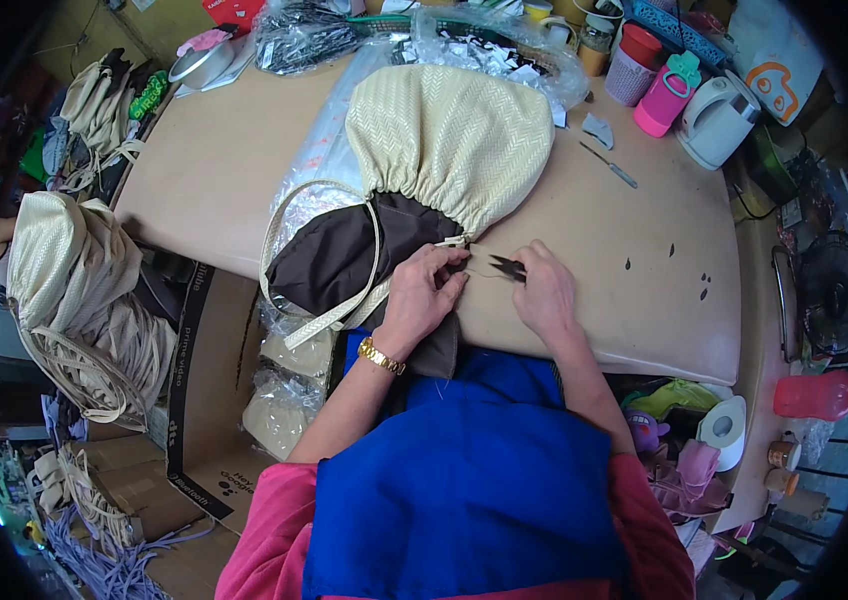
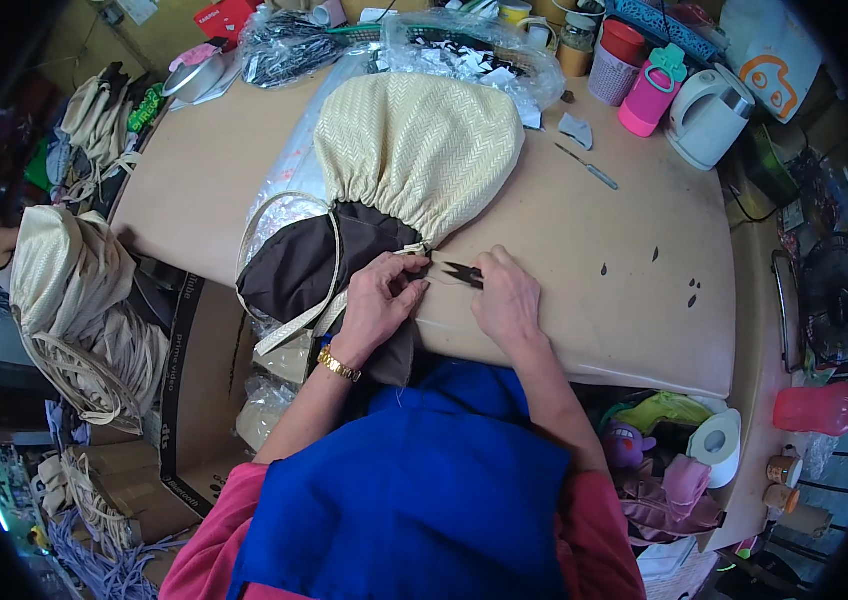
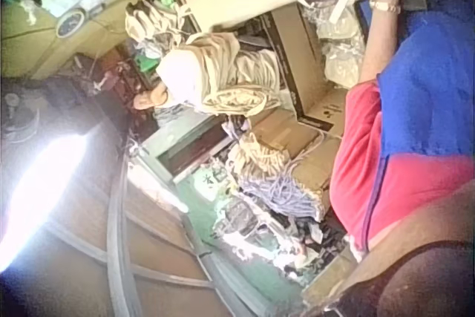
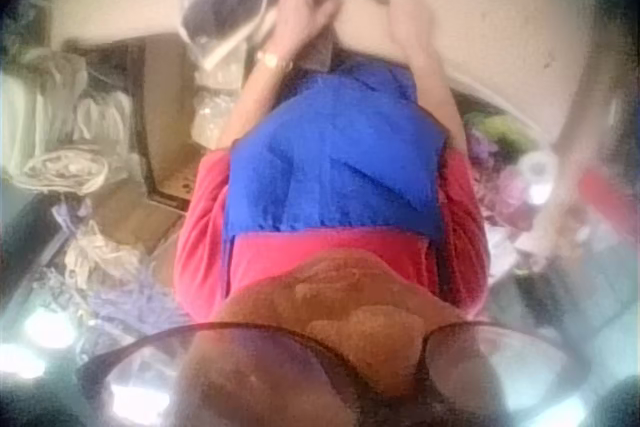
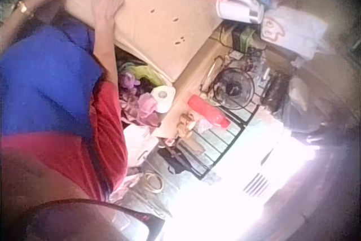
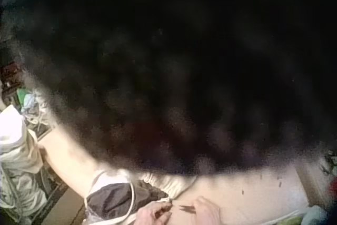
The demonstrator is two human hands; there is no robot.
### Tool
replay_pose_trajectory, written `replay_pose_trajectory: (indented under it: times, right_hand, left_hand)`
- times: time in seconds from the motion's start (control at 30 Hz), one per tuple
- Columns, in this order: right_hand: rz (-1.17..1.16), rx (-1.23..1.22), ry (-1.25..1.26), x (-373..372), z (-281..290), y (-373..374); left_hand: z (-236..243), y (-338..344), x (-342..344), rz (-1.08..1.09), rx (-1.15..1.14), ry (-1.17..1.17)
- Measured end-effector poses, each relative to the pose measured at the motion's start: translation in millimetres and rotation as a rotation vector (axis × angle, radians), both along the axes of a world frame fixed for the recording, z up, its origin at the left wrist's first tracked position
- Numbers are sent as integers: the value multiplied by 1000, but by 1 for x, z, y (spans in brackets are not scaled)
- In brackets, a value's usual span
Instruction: The person attaches a lining to a cream-colored bag, using a needle and thread to stitch the fabric parts together at a workshop table. They pull the thread through the material, turn the bag over to check the work, and then repeat the stitching process on another part of the bag.
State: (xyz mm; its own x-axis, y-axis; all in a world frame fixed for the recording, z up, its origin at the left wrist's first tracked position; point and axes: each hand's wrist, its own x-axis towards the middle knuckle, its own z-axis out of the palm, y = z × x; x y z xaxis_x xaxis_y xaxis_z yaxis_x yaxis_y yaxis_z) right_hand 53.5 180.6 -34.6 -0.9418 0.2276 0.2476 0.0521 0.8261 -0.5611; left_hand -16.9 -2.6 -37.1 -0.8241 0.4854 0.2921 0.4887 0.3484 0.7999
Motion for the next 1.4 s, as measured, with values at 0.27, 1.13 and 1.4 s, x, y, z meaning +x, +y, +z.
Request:
replay_pose_trajectory:
  times: [0.27,1.13,1.4]
  right_hand:
    - [-1,-260,-32,-6,9,6]
    - [75,-561,36,-19,33,-12]
    - [16,-60,48,-4,29,-22]
  left_hand:
    - [-6,4,-2,50,-20,111]
    - [-3,4,-3,119,30,-147]
    - [-23,-4,-13,127,328,-326]
